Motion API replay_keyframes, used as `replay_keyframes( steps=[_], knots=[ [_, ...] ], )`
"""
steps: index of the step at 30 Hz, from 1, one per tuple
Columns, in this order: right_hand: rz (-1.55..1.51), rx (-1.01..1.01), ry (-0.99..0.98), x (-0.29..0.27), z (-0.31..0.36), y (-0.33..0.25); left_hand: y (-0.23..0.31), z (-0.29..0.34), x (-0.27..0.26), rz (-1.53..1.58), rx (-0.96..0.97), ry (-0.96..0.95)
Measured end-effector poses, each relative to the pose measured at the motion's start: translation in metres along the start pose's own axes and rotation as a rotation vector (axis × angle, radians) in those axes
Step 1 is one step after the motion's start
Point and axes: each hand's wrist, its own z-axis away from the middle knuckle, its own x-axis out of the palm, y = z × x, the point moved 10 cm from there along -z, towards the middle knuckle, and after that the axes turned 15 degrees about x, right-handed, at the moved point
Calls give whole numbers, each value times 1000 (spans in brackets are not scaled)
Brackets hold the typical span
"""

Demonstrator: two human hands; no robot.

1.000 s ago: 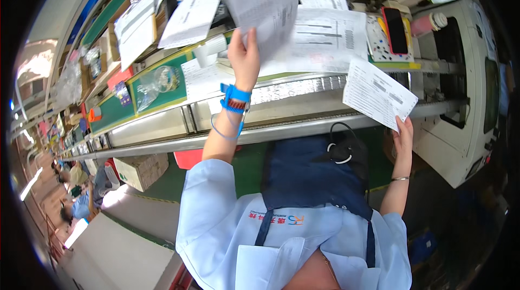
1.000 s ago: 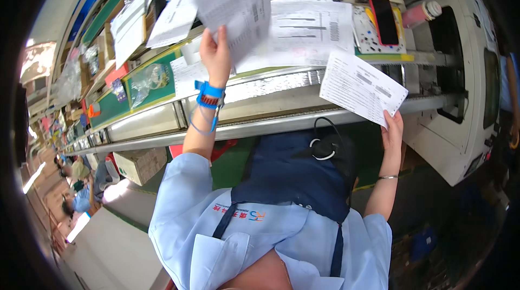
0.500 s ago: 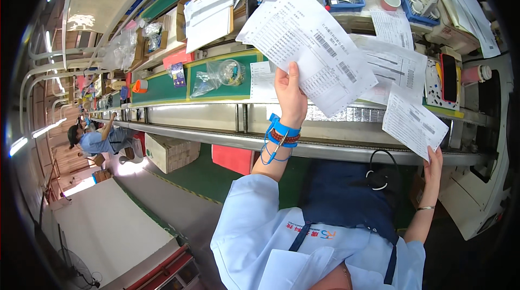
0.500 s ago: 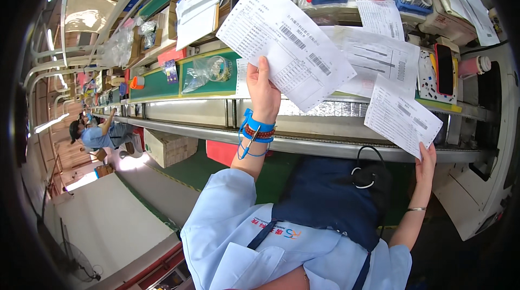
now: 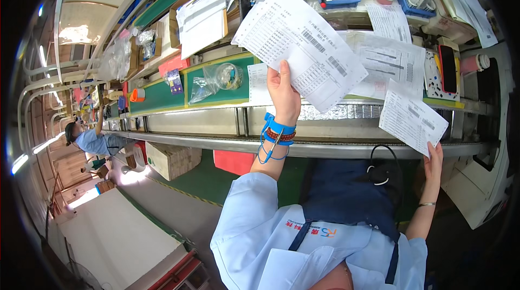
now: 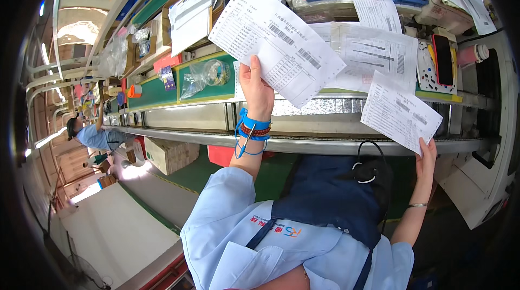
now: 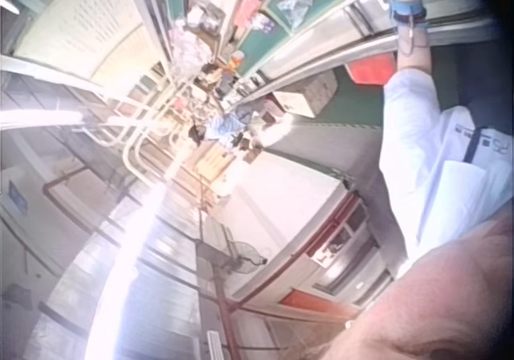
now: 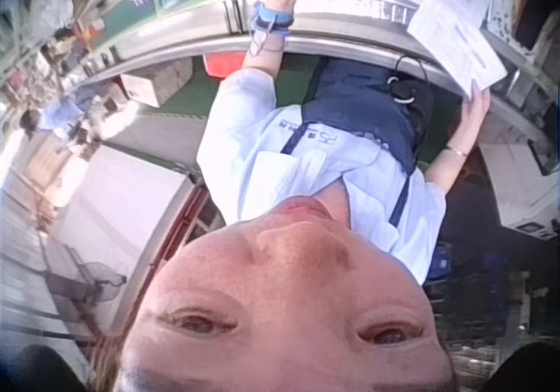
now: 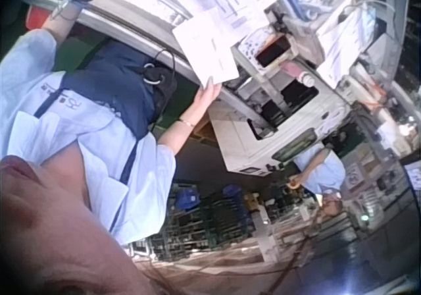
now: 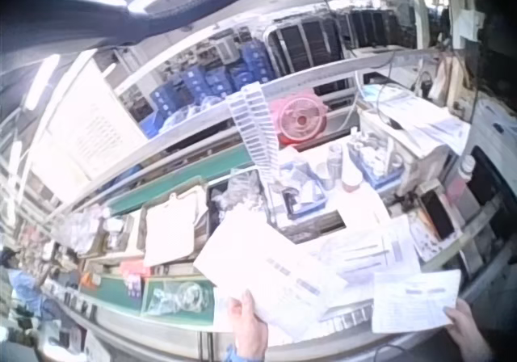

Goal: The person assembles small electronic components on a circuit board using orange-handled pliers to cut wires and insert parts. They also handle and sort printed documents on the workbench, occasionally interacting with a coworker.

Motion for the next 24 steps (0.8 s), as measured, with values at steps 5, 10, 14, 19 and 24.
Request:
replay_keyframes(
  steps=[5,10,14,19,24],
  knots=[
    [-4,17,19,2,-1,2,-2,-2,-6,-9,2,19],
    [2,6,6,8,-2,1,-1,-3,-9,-31,3,27],
    [9,1,-10,13,-3,0,1,-3,-12,-40,13,32],
    [-14,17,-26,14,-5,0,0,-5,-16,-40,41,35],
    [-14,15,15,9,-1,1,15,-51,-46,-212,152,97]
  ],
)
